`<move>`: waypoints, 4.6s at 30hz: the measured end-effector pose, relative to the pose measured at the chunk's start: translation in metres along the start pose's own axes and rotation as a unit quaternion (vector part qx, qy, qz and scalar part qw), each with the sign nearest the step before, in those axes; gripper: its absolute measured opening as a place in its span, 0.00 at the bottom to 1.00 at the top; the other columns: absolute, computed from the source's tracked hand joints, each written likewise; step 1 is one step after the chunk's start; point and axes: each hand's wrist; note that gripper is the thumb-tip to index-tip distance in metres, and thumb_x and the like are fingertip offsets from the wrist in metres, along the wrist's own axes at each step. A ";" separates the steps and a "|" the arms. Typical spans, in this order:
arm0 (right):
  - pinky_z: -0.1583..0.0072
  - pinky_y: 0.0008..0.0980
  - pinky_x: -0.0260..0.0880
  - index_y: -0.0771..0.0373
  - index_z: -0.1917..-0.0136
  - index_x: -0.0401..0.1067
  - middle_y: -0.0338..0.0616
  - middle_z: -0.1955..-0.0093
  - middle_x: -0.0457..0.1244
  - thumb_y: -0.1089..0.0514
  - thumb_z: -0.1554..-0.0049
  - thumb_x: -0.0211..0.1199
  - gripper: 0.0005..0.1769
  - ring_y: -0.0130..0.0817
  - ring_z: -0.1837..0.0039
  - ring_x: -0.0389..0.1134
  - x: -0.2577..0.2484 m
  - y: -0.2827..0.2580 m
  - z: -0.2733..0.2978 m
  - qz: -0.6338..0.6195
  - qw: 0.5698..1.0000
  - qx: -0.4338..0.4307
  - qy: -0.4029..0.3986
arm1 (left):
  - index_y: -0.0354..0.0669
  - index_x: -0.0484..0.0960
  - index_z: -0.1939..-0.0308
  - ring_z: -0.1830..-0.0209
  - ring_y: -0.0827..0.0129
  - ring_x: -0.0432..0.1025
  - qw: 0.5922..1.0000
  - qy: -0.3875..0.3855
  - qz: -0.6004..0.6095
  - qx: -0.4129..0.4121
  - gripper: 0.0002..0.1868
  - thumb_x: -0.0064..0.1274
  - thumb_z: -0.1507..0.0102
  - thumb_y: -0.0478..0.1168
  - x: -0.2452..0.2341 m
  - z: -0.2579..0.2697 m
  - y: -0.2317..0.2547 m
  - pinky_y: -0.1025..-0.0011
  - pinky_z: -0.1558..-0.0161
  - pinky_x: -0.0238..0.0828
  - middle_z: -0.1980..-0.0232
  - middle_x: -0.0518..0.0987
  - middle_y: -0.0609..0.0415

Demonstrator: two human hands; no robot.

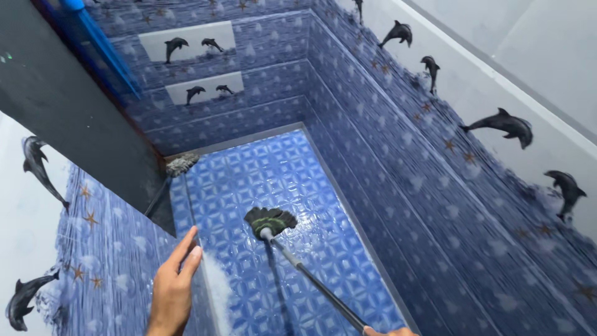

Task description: The person pours water from a red pitcher into a blue bucket, then uses a green string mop to clean the wet blue tiled floor of a bathroom. The person repeatedly pushes and pulls the mop across the floor surface.

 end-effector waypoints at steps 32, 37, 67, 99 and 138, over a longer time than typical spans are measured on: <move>0.55 0.61 0.70 0.68 0.44 0.75 0.62 0.63 0.64 0.64 0.63 0.69 0.30 0.68 0.59 0.69 0.096 -0.090 0.021 -0.076 0.985 -0.148 0.040 | 0.42 0.73 0.30 0.26 0.60 0.66 0.999 0.007 0.009 -0.030 0.29 0.46 0.35 0.48 -0.026 0.056 -0.036 0.68 0.30 0.55 0.29 0.75 0.46; 0.53 0.60 0.71 0.65 0.43 0.75 0.61 0.62 0.64 0.63 0.62 0.70 0.30 0.66 0.56 0.69 0.074 -0.033 0.051 0.000 0.999 -0.031 -0.026 | 0.42 0.73 0.30 0.28 0.59 0.69 1.000 -0.003 0.012 -0.021 0.29 0.46 0.35 0.48 -0.020 0.063 -0.017 0.68 0.31 0.57 0.30 0.76 0.45; 0.43 0.50 0.75 0.67 0.52 0.79 0.62 0.53 0.69 0.64 0.48 0.62 0.11 0.59 0.46 0.73 -0.015 -0.323 0.073 0.027 0.984 -0.174 -0.001 | 0.42 0.71 0.29 0.22 0.61 0.61 0.996 0.008 0.065 -0.068 0.31 0.40 0.33 0.51 -0.033 0.069 -0.062 0.67 0.27 0.51 0.25 0.70 0.48; 0.37 0.52 0.71 0.57 0.44 0.78 0.57 0.47 0.70 0.59 0.44 0.56 0.16 0.56 0.40 0.71 -0.097 -0.349 -0.034 0.043 0.994 -0.096 0.019 | 0.41 0.74 0.31 0.21 0.61 0.60 0.995 0.022 0.072 -0.059 0.29 0.42 0.33 0.49 -0.026 -0.049 -0.055 0.67 0.26 0.52 0.25 0.71 0.47; 0.39 0.54 0.72 0.55 0.32 0.66 0.55 0.48 0.69 0.59 0.41 0.55 0.23 0.55 0.41 0.71 -0.142 -0.379 -0.119 0.142 0.982 -0.101 -0.078 | 0.38 0.74 0.32 0.26 0.61 0.66 0.999 -0.013 0.048 -0.016 0.29 0.44 0.33 0.49 -0.019 -0.264 -0.001 0.69 0.28 0.55 0.28 0.74 0.47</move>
Point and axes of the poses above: each hand's wrist, its own z-axis away from the middle knuckle, its own x-axis out of the palm, y = z × x
